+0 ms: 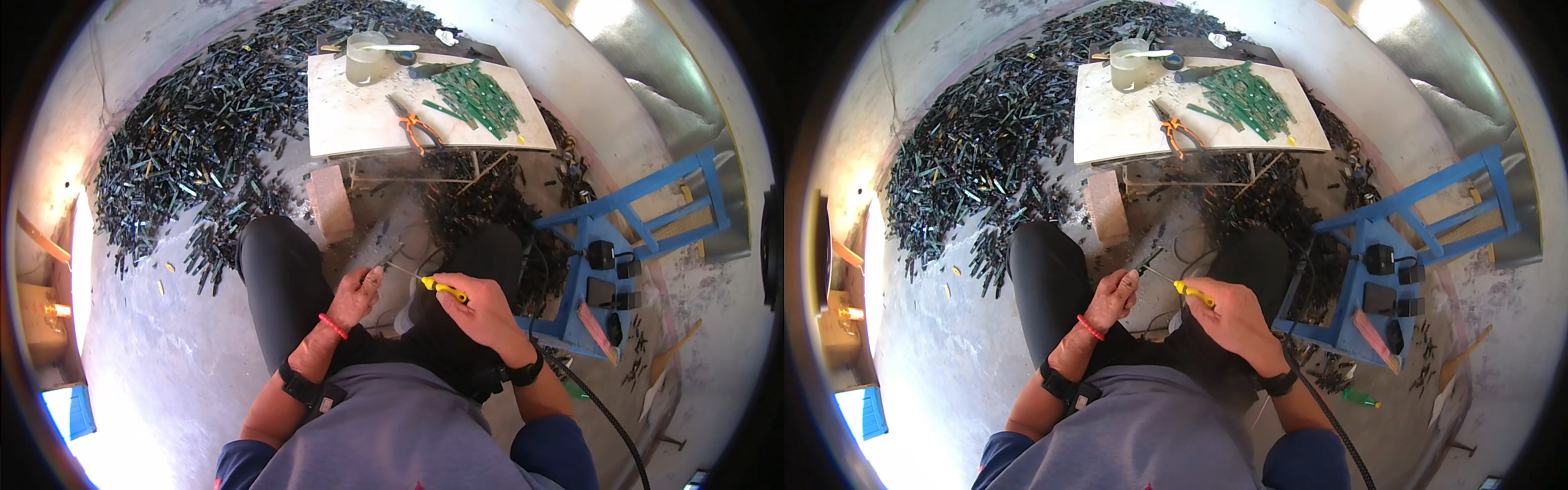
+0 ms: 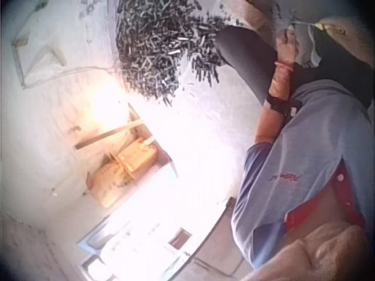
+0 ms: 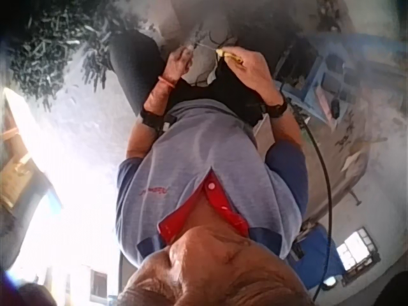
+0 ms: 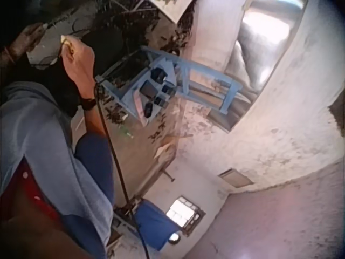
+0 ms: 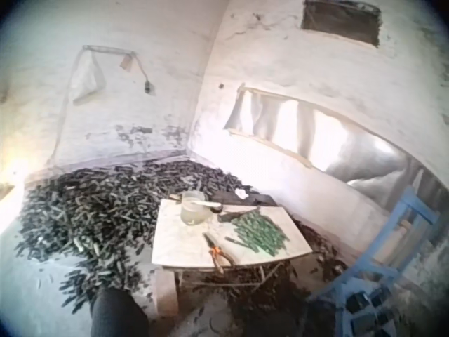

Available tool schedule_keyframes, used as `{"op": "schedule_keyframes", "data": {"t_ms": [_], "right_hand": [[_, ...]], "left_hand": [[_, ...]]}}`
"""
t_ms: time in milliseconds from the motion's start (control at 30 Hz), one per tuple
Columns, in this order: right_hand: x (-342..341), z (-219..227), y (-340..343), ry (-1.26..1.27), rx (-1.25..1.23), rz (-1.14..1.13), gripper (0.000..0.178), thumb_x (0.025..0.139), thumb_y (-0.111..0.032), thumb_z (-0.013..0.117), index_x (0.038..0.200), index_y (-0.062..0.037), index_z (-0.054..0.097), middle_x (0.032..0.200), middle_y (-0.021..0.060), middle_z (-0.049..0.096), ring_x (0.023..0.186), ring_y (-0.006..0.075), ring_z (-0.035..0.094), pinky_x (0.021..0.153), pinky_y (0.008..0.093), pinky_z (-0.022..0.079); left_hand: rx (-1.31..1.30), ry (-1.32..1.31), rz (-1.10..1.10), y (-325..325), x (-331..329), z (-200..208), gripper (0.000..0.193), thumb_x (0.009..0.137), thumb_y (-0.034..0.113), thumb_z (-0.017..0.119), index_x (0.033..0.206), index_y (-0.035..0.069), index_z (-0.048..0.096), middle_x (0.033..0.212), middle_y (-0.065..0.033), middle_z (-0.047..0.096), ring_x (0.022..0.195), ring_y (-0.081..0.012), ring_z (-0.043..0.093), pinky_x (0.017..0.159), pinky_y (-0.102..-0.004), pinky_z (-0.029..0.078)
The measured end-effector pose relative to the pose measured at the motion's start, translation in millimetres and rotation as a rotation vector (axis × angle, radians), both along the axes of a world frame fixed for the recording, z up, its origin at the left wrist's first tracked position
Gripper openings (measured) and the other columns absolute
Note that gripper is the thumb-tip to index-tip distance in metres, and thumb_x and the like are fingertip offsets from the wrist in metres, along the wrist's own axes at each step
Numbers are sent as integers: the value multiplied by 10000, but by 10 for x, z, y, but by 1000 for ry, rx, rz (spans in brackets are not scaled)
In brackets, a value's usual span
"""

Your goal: The person sits on the floor and uses pliers to strip components from green circuit boards. They then use a screwdriver to pry off additional parts from the boards. The removed components are discarded into a large pile on the floor.

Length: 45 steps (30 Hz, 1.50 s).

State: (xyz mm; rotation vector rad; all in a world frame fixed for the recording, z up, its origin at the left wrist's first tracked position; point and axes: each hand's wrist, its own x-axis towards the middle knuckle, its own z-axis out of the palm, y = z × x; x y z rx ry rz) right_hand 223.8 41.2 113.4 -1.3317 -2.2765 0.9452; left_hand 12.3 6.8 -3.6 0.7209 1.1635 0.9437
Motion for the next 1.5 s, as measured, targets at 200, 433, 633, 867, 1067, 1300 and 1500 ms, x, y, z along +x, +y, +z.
{"op": "schedule_keyframes", "data": {"t_ms": [200, 433, 633, 867, 1067, 1300, 1500], "right_hand": [[16, 28, 66, 33, -83, -23, 231, 812, -96, 619, 1023, -1, 625, 871, 136, 657, 668, 188, 601, 634, 256, 469], [62, 57, 31, -3, -68, -15, 221, 790, -74, 617, 1001, -12, 638, 858, 132, 658, 655, 204, 607, 617, 257, 466], [70, 37, -29, -17, -17, -12, 220, 778, -77, 622, 989, -17, 643, 878, 141, 660, 689, 246, 629, 628, 277, 485], [25, 115, 32, -23, 51, 12, 220, 760, -67, 623, 974, -18, 646, 886, 143, 660, 702, 271, 632, 631, 296, 497], [-140, 156, 273, 51, 115, 11, 211, 786, -70, 627, 987, -9, 645, 874, 143, 663, 694, 227, 639, 627, 263, 488], [-426, 249, 804, 286, 201, -170, 204, 823, -153, 623, 965, -8, 642, 834, 157, 657, 709, 246, 651, 617, 277, 486], [-650, 210, 1183, 220, 150, -166, 202, 832, -174, 613, 961, -21, 640, 776, 165, 633, 634, 248, 616, 584, 296, 465]], "left_hand": [[99, 76, -61, -22, 26, -25, 432, 932, 427, 465, 754, 35, 498, 562, 16, 420, 479, -62, 375, 423, -241, 306], [139, 279, -97, -10, 41, -63, 424, 932, 382, 482, 735, 7, 505, 535, -13, 433, 490, -83, 409, 439, -274, 340], [149, 294, -109, -13, 39, -138, 405, 925, 356, 503, 722, 5, 495, 521, -29, 422, 481, -96, 399, 439, -294, 339], [93, 206, -45, 9, 36, -140, 410, 930, 367, 495, 720, 14, 482, 534, -9, 429, 485, -88, 397, 436, -276, 336], [154, 108, 125, 303, -22, 40, 429, 929, 399, 485, 724, 22, 471, 537, 3, 419, 465, -65, 389, 411, -247, 311], [206, -3, 168, 954, -252, 217, 402, 929, 440, 462, 785, 65, 474, 568, 15, 386, 413, -67, 311, 377, -220, 270], [56, -126, 222, 1327, -432, 25, 395, 918, 442, 485, 788, 69, 473, 569, 6, 371, 444, -78, 322, 373, -227, 251]]}}
